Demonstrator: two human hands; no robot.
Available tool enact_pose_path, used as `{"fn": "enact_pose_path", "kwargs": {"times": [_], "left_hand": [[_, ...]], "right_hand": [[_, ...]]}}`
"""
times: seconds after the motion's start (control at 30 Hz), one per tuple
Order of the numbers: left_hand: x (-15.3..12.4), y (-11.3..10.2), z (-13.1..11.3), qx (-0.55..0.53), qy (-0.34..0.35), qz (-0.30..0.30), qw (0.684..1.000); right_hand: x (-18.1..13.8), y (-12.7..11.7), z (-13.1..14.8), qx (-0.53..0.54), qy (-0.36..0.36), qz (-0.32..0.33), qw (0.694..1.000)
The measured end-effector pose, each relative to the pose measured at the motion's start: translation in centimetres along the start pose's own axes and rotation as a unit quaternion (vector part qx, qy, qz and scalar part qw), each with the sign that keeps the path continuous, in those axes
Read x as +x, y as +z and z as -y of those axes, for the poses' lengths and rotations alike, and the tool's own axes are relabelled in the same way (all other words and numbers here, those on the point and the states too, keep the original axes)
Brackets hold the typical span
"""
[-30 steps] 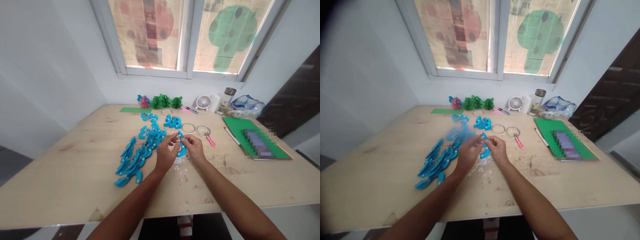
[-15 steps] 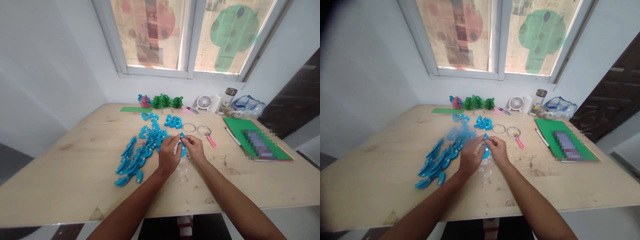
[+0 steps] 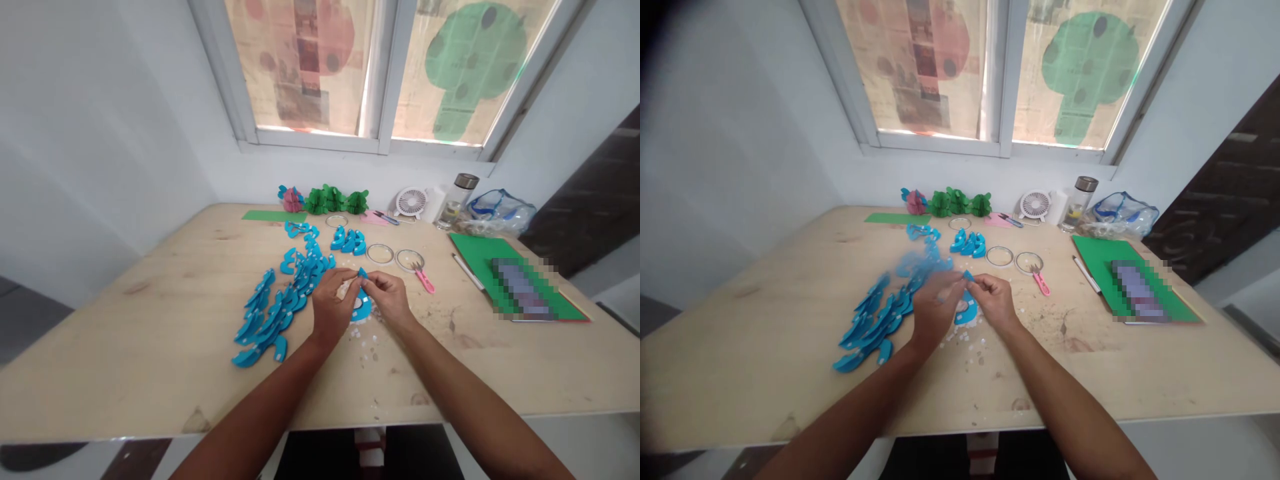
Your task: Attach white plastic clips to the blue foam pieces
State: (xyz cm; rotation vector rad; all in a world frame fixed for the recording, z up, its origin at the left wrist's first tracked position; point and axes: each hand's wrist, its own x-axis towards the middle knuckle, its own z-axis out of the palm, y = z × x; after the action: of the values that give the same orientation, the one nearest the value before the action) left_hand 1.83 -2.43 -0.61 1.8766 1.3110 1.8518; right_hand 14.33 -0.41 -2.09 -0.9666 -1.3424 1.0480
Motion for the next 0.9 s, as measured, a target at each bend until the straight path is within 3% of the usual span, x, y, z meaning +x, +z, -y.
{"fn": "enact_pose_path", "kwargs": {"times": [0.13, 0.23, 0.37, 0.5, 0.57, 0.7, 0.9], "left_hand": [[0.1, 0.0, 0.1, -0.042, -0.077, -0.002, 0.996], [0.4, 0.2, 0.4, -0.134, -0.176, 0.01, 0.975], [0.9, 0.3, 1.0, -0.293, -0.333, 0.046, 0.895], [1.4, -0.1, 1.2, -0.372, -0.411, 0.113, 0.825], [1.5, -0.3, 1.2, -0.371, -0.412, 0.117, 0.824], [1.4, -0.3, 1.2, -0.333, -0.386, 0.086, 0.856], [1.1, 0.1, 1.1, -0.339, -0.397, 0.067, 0.85]], "right_hand": [[-0.2, 0.1, 0.1, -0.015, -0.006, 0.018, 1.0], [-0.2, 0.0, 0.2, -0.04, -0.018, 0.03, 0.999], [-0.2, -0.1, 0.2, -0.06, -0.025, 0.046, 0.997], [-0.2, 0.0, 0.0, -0.046, -0.011, 0.05, 0.998], [-0.2, 0.1, -0.1, -0.042, -0.002, 0.052, 0.998], [-0.3, 0.2, -0.1, -0.046, 0.01, 0.063, 0.997], [-0.3, 0.4, 0.0, -0.049, 0.017, 0.07, 0.996]]}}
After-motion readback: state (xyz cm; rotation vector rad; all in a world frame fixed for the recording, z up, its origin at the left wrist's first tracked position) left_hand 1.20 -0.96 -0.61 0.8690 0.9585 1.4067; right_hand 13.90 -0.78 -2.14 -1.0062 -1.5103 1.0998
